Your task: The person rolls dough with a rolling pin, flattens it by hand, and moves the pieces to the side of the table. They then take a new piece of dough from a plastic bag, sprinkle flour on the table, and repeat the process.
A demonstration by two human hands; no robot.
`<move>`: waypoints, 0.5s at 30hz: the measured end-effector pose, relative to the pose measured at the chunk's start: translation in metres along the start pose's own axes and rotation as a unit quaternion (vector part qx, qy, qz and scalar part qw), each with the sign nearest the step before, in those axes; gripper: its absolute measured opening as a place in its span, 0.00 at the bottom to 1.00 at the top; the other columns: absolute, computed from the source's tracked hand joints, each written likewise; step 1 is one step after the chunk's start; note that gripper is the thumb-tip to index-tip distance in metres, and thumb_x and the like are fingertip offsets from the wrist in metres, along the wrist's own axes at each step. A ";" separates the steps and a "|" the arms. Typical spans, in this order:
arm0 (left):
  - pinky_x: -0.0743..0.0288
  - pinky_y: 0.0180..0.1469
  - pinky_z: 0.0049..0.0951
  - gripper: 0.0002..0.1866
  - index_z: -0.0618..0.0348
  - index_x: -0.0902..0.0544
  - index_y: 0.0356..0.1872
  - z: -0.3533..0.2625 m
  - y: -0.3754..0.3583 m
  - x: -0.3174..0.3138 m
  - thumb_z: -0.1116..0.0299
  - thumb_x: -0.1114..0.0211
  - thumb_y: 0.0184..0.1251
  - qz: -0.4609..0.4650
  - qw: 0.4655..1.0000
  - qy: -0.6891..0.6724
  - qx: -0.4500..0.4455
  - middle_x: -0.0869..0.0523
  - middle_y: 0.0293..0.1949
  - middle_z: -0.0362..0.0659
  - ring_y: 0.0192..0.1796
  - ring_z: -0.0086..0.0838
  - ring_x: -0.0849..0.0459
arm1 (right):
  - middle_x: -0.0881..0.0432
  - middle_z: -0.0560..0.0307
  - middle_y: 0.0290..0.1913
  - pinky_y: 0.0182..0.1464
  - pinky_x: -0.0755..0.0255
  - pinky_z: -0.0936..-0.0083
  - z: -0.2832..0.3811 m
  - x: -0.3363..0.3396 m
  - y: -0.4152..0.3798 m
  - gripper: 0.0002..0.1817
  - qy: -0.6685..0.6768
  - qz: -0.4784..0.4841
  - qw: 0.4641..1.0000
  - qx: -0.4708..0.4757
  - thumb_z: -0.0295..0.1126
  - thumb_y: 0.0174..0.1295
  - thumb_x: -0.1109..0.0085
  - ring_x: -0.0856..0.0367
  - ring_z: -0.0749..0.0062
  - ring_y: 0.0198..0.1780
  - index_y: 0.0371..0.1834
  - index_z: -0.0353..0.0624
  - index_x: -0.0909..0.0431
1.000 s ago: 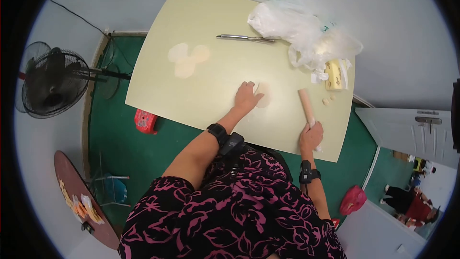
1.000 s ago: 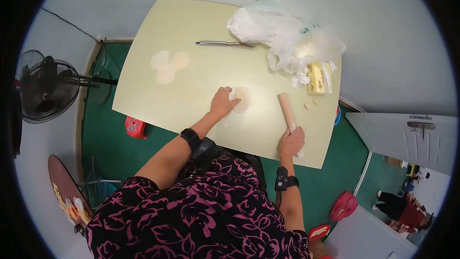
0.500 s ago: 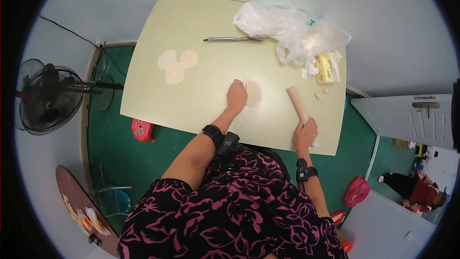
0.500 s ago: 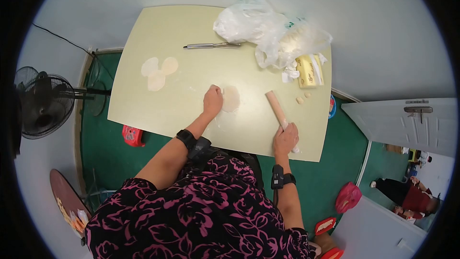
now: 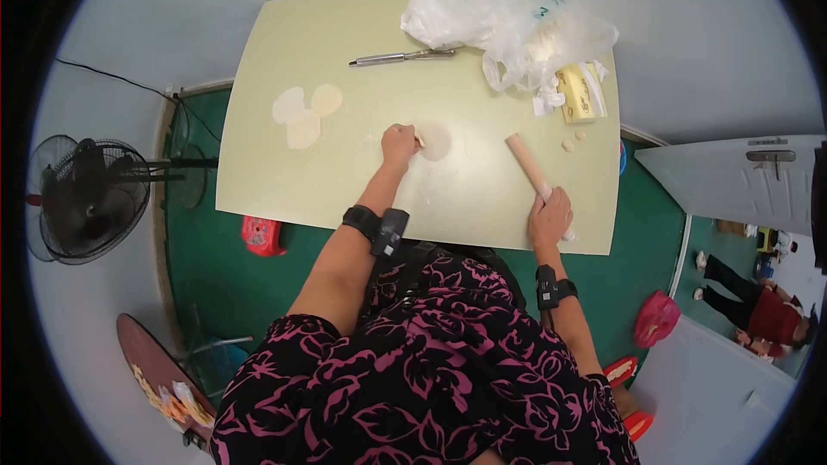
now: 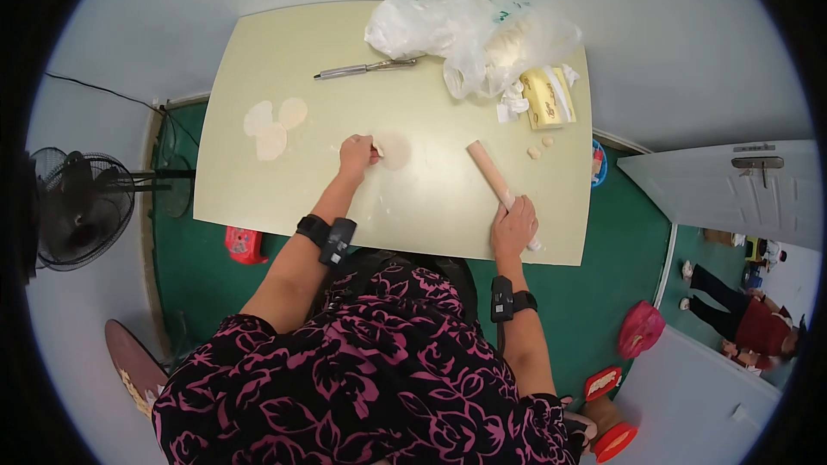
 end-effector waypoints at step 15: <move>0.36 0.57 0.47 0.20 0.60 0.24 0.48 -0.034 -0.059 -0.030 0.59 0.38 0.58 -0.043 0.706 0.508 -0.491 0.24 0.53 0.50 0.57 0.42 0.27 | 0.28 0.47 0.56 0.57 0.39 0.55 -0.001 -0.001 -0.005 0.20 0.016 -0.011 1.000 -0.001 0.35 0.58 0.42 0.31 0.53 0.58 0.52 0.40 0.32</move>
Point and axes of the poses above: each hand's wrist, its own y-axis towards the middle knuckle, its own x-axis out of the back of the hand, z = x × y, the point moved 5 cm from there along y, towards the middle knuckle
